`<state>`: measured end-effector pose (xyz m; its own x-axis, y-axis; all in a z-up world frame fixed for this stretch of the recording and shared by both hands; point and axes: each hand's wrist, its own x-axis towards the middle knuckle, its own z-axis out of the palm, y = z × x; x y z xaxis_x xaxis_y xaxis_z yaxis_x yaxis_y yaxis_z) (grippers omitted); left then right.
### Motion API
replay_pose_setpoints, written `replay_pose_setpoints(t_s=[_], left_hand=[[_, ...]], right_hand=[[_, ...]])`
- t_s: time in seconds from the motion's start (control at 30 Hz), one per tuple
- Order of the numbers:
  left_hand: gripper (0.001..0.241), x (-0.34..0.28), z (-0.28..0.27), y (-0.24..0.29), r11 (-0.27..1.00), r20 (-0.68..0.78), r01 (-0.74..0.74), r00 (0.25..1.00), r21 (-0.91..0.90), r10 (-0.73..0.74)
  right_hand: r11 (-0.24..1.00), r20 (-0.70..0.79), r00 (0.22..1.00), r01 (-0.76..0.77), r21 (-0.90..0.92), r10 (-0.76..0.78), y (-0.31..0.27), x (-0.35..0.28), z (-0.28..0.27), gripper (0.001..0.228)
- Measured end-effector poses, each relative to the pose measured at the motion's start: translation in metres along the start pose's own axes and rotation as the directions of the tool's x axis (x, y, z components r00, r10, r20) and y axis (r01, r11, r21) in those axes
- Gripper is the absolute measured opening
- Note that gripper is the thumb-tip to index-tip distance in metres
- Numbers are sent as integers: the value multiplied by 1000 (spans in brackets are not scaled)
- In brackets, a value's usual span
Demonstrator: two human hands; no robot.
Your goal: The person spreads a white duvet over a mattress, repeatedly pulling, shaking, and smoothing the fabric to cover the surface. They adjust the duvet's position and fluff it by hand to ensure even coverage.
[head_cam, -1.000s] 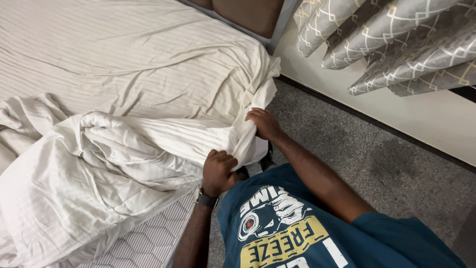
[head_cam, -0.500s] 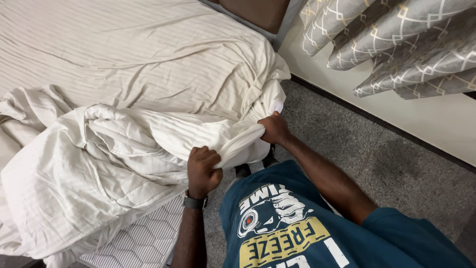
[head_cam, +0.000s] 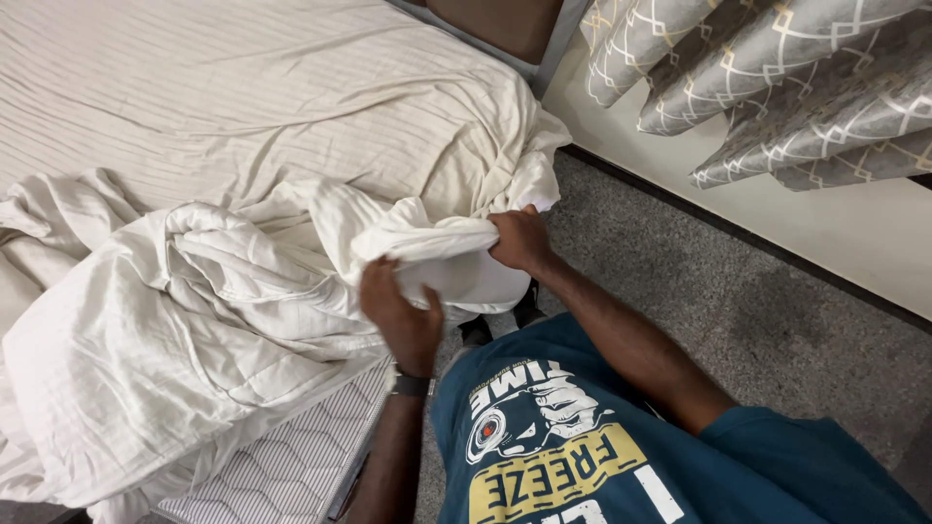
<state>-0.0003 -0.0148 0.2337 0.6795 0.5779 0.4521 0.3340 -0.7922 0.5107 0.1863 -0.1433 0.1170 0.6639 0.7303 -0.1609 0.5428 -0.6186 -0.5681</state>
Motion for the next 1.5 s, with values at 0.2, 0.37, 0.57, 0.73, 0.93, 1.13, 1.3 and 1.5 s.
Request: replay_pose_setpoints(t_s=[0.2, 0.37, 0.57, 0.73, 0.93, 1.13, 1.3, 1.5], left_hand=[[93, -18, 66, 8, 923, 408, -188, 912, 335, 37], [51, -28, 118, -61, 945, 579, -132, 812, 299, -69], [41, -37, 105, -55, 976, 746, -217, 653, 21, 130], [30, -53, 91, -47, 960, 720, -248, 644, -125, 260], [26, -48, 65, -41, 974, 644, -172, 731, -147, 226], [20, -27, 23, -22, 974, 518, -102, 833, -200, 193], [17, -14, -6, -12, 956, 387, 46, 919, -288, 73], [18, 1, -21, -4, 856, 280, 178, 959, -485, -41]], right_hand=[[989, 88, 985, 146, 33, -149, -15, 6, 15, 30], [974, 167, 966, 178, 140, -200, 14, 3, 18, 55], [999, 173, 984, 52, -3, -51, 109, 6, 57, 71], [960, -142, 951, 280, 22, -274, 170, 0, 101, 13], [998, 101, 995, -16, -59, 22, 122, -9, 68, 20], [997, 39, 999, -10, -77, 13, 85, -22, 39, 22], [1000, -43, 999, 9, 2, -9, 65, -40, 38, 19], [993, -131, 985, 114, 28, -110, 40, -51, 19, 19]])
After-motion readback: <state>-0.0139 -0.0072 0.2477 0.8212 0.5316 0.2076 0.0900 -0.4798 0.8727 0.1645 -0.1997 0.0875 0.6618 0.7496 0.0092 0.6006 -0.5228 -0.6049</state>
